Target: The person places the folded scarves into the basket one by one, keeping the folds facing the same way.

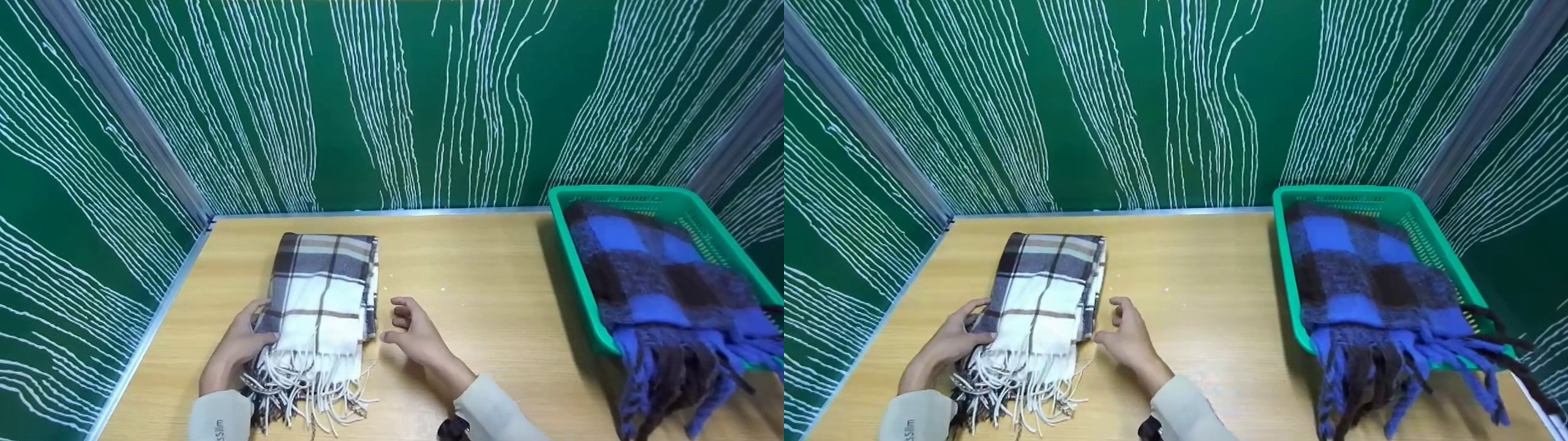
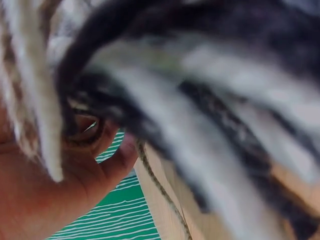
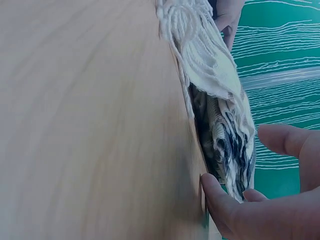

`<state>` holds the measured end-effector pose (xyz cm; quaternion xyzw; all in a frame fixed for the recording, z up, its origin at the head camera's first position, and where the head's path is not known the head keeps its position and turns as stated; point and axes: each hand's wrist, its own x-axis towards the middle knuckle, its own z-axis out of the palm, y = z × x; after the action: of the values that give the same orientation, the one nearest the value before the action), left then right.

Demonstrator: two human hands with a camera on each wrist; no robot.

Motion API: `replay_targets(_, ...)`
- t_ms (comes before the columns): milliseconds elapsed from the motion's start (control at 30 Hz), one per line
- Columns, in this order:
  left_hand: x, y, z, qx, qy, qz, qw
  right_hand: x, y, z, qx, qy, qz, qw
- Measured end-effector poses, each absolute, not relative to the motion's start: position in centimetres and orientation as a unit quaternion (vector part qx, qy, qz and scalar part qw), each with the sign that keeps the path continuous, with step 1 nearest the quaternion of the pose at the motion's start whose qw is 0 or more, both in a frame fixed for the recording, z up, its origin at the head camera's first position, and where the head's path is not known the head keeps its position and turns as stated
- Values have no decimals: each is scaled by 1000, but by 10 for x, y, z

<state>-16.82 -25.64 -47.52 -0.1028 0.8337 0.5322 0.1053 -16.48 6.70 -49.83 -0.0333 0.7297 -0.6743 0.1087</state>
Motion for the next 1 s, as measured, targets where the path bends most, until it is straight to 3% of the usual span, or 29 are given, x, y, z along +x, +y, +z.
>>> replay_targets(333,-169,-251,-476,-101,826,545,106,-164,62,-495,7,661,-731,169)
replay_targets(1000,-166,-251,-480,-63,840,526,112,-162,58,-497,35,589,-783,198)
